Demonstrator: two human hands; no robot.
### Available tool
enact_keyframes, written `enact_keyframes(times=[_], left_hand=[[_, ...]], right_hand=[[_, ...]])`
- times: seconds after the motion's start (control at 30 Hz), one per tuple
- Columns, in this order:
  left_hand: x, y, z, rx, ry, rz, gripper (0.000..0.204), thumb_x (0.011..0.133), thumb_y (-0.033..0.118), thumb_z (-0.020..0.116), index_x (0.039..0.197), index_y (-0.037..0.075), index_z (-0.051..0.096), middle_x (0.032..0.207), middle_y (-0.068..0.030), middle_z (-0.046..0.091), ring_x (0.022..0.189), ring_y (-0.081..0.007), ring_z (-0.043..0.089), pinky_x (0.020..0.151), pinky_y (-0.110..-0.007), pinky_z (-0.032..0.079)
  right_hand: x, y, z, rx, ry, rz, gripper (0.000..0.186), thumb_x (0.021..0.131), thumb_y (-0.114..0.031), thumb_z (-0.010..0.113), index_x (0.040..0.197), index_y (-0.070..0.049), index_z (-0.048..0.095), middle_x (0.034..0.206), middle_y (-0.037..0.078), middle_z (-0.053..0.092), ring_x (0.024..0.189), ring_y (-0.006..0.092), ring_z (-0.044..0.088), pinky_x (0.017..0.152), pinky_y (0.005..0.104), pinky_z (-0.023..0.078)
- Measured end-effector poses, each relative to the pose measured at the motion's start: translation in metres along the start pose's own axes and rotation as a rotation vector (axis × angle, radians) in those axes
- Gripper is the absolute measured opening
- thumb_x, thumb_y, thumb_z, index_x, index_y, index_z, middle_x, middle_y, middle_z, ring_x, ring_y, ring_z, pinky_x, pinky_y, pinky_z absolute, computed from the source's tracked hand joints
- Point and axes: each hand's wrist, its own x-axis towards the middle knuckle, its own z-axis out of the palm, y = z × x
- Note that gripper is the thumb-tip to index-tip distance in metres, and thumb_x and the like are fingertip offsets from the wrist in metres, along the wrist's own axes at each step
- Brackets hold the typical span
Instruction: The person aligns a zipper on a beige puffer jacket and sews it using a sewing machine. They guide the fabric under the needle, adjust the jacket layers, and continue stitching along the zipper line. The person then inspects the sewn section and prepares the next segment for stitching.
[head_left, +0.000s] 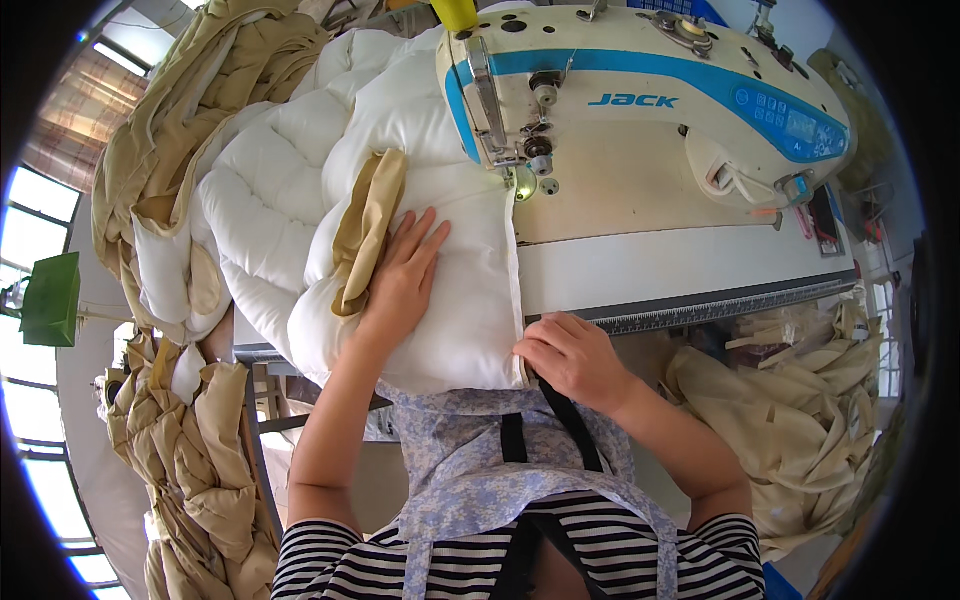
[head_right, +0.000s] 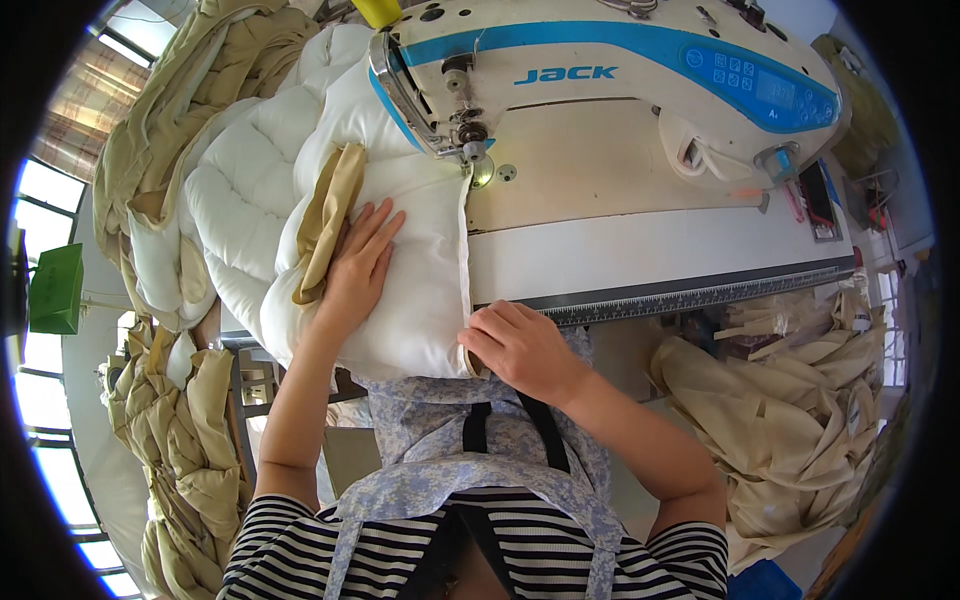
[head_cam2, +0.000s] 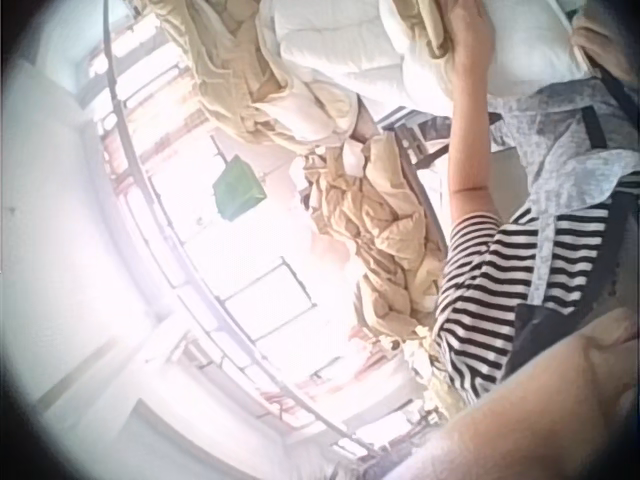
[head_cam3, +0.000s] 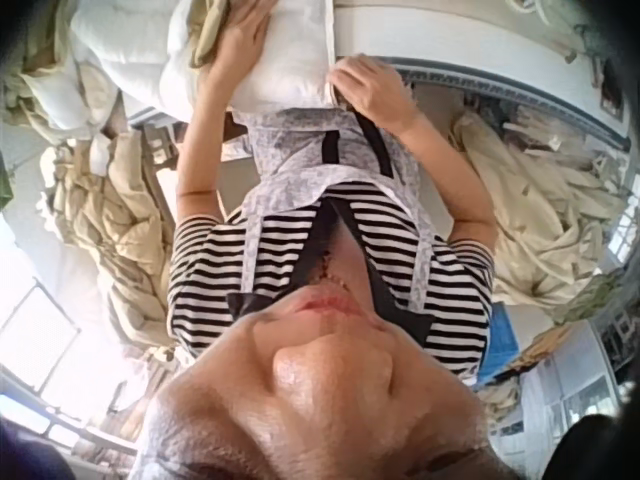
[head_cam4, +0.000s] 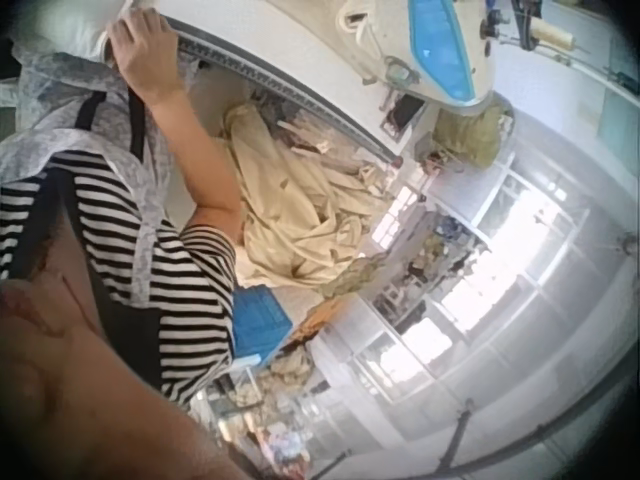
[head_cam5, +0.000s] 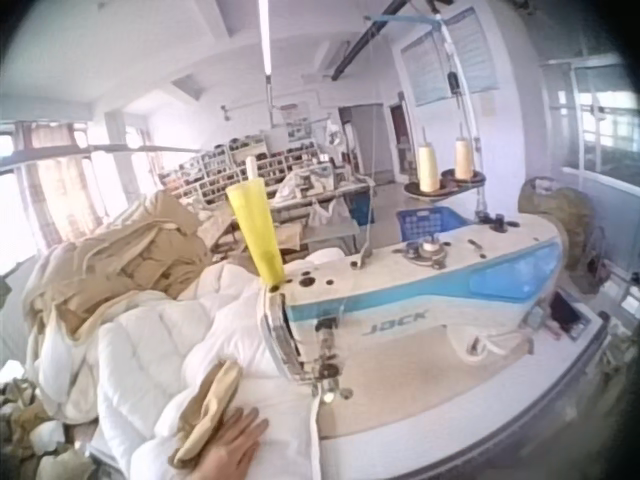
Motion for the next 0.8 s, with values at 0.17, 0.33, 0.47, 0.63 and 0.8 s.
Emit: enact_keyframes(times=[0.17,0.33,0.47,0.63,0.8], left_hand=[[0.023,0.074,-0.029,-0.300,0.073,-0.055,0.016,0.090,-0.004,0.061,0.103,0.001,0.069,0.106,-0.0131,0.068,0.086,-0.0298,0.068,0.072,-0.040,0.056],[0.024,0.084,-0.025,0.049,-0.533,-0.192,0.017,0.097,0.019,0.061,0.096,0.003,0.064,0.080,-0.0171,0.067,0.077,-0.0346,0.067,0.065,-0.045,0.051],[0.012,0.074,-0.018,-0.149,-0.231,-0.249,0.017,0.100,0.018,0.056,0.109,0.004,0.059,0.079,-0.0201,0.065,0.077,-0.0412,0.064,0.067,-0.049,0.048],[0.016,0.086,-0.025,-0.293,-0.017,-0.351,0.017,0.100,0.011,0.056,0.113,0.001,0.057,0.087,-0.0212,0.065,0.078,-0.0420,0.063,0.066,-0.049,0.049],[0.039,0.090,-0.035,0.042,-0.012,0.035,0.021,0.089,0.006,0.068,0.109,0.006,0.064,0.080,-0.0097,0.061,0.075,-0.0280,0.062,0.071,-0.041,0.049]], right_hand=[[0.006,-0.012,0.002,0.111,0.080,-0.004,0.022,0.077,-0.010,0.074,0.098,-0.009,0.065,0.089,0.000,0.061,0.088,0.0179,0.060,0.079,0.0311,0.050],[0.017,-0.015,0.007,0.334,0.058,0.097,0.026,0.083,-0.020,0.076,0.104,-0.007,0.066,0.101,0.004,0.067,0.098,0.0236,0.064,0.087,0.0382,0.050],[0.006,-0.010,0.001,0.357,0.019,0.225,0.032,0.086,-0.030,0.076,0.106,-0.006,0.067,0.104,0.006,0.070,0.103,0.0264,0.065,0.104,0.0440,0.045],[0.000,-0.001,0.008,0.303,-0.036,-0.008,0.026,0.089,-0.030,0.073,0.099,-0.006,0.069,0.095,0.006,0.069,0.098,0.0247,0.066,0.105,0.0442,0.046],[0.000,0.001,0.008,0.408,-0.031,0.150,0.022,0.090,-0.028,0.071,0.089,-0.006,0.068,0.079,0.006,0.061,0.080,0.0262,0.062,0.073,0.0411,0.052]])
